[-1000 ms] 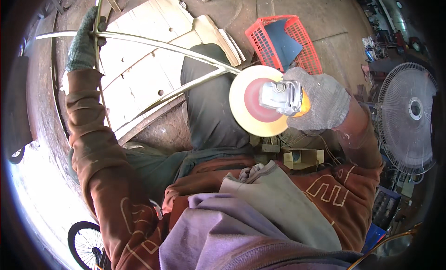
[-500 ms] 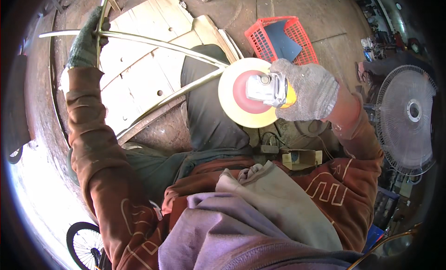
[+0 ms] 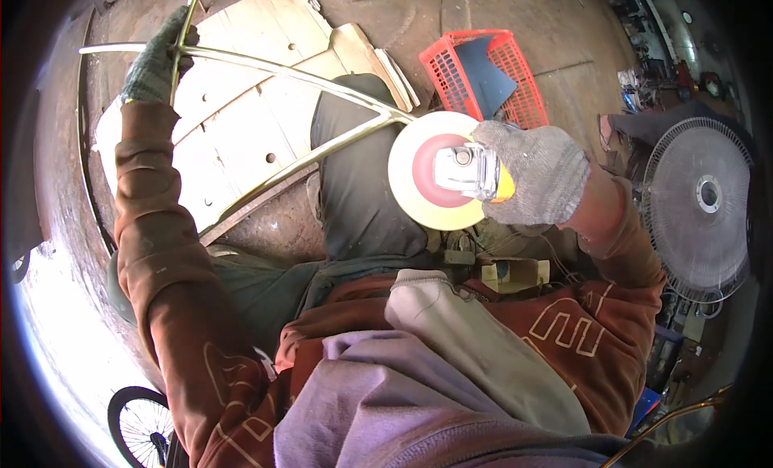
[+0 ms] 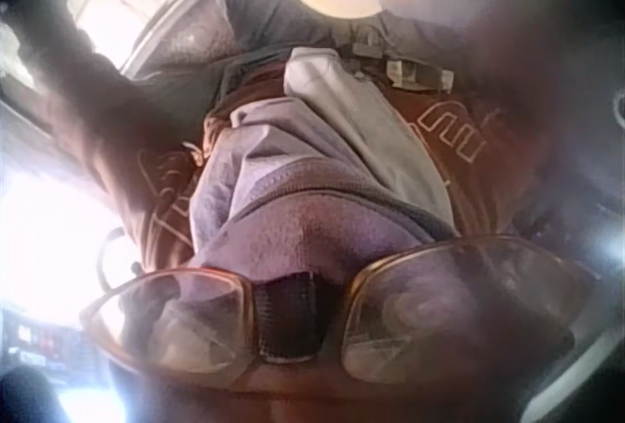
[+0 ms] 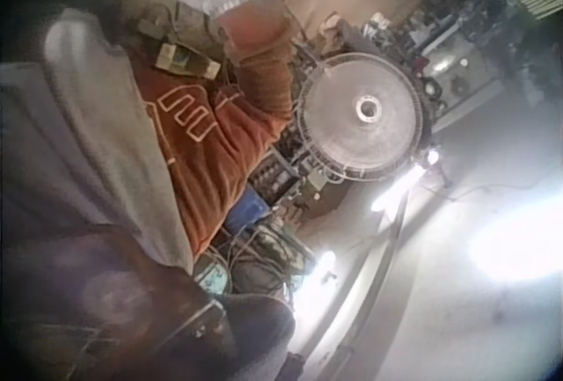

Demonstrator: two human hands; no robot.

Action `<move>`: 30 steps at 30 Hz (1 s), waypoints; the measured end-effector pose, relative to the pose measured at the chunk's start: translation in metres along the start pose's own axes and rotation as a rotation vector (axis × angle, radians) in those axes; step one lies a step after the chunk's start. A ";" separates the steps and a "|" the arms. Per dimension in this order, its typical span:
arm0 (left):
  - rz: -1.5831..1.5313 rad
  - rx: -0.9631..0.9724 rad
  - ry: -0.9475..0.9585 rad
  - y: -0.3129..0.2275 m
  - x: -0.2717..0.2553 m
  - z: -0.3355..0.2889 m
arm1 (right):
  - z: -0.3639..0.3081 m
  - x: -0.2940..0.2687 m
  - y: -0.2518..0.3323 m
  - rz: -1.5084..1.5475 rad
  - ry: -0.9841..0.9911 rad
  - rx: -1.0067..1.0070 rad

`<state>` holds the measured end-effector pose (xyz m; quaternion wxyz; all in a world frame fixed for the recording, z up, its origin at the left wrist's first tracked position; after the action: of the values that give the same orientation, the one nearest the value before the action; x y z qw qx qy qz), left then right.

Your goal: The person is using a handheld power sander to smooth the surfaces and joints of a gold-colored metal frame while holding it with a gloved hand.

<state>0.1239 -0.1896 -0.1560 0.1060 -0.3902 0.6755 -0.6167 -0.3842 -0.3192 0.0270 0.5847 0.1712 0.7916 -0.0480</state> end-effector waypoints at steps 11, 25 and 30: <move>0.075 0.005 -0.163 0.000 0.013 -0.011 | 0.012 -0.001 0.001 -0.049 -0.023 -0.073; -0.068 0.232 -0.325 -0.020 -0.002 -0.013 | -0.034 -0.006 -0.014 0.345 -0.074 0.088; 0.002 0.202 -0.266 -0.020 0.018 -0.016 | -0.041 -0.002 -0.014 0.285 -0.034 0.107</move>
<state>0.1101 -0.1882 -0.1283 0.2338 -0.4548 0.5905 -0.6244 -0.4253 -0.3217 0.0398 0.5889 0.3120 0.7455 -0.0097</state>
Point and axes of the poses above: each hand's wrist, its own z-axis towards the middle knuckle, its own x-axis out of the palm, y = z × x, the point moved 4 cm from there along z, towards the middle knuckle, and after that the axes turned 2 degrees about x, right-handed, at the moved point
